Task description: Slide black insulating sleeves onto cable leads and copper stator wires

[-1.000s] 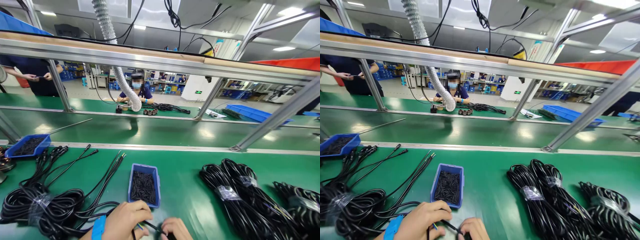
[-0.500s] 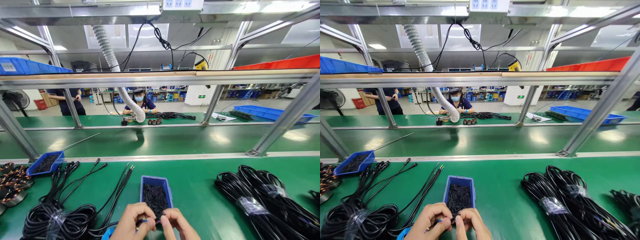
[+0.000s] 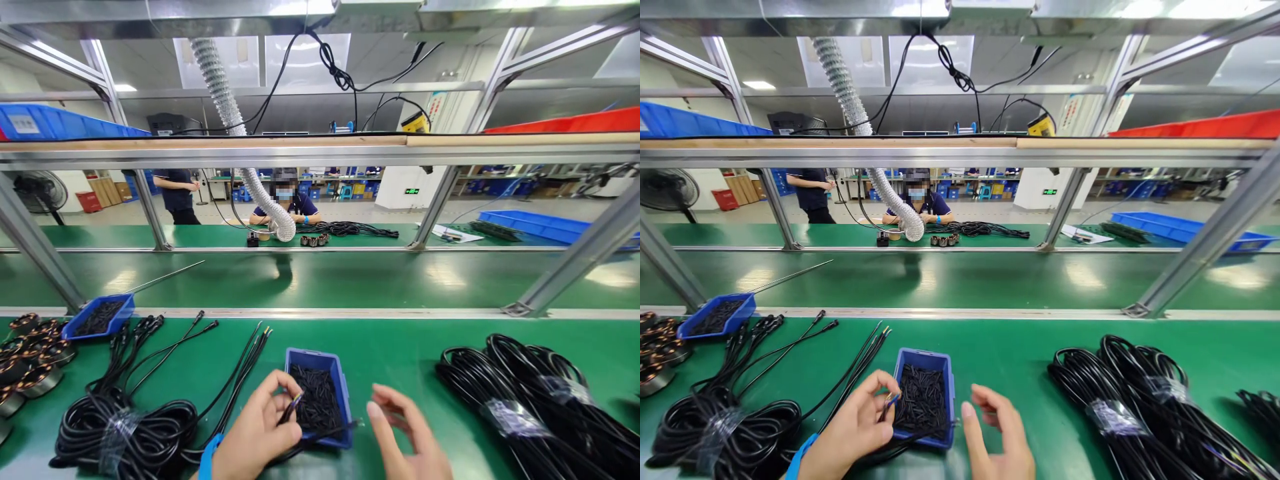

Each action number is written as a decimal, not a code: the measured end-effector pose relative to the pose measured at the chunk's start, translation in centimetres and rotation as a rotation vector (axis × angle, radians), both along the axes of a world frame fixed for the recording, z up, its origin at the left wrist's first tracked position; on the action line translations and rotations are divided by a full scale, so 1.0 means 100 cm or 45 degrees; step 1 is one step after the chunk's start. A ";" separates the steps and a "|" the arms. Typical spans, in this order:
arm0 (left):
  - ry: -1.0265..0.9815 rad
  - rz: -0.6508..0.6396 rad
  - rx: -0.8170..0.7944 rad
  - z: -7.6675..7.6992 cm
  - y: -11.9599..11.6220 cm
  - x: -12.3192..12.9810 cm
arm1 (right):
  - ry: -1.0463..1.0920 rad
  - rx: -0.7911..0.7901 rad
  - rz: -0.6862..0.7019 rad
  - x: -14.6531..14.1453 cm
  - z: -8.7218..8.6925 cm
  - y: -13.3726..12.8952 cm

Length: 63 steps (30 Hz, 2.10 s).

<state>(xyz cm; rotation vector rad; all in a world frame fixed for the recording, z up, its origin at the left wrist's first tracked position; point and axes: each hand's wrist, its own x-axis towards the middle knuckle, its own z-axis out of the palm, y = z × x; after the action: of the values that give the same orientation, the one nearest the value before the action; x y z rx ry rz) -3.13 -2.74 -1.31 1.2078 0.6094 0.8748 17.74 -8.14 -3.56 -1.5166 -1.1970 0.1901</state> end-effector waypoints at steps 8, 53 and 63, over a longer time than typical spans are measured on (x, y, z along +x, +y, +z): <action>-0.059 0.177 -0.273 0.003 0.009 0.005 | -1.256 -0.453 0.557 -0.032 0.015 0.073; 0.524 0.417 0.282 0.019 0.032 0.029 | -0.330 0.213 0.650 -0.001 0.033 0.057; 0.520 0.423 0.270 0.018 0.032 0.028 | -0.313 0.129 0.726 0.001 0.034 0.058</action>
<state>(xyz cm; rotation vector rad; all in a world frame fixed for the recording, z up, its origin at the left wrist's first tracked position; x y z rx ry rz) -0.29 0.47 0.52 1.5197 1.0912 0.9942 17.86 -2.38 -0.15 -1.1005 -1.7945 0.3212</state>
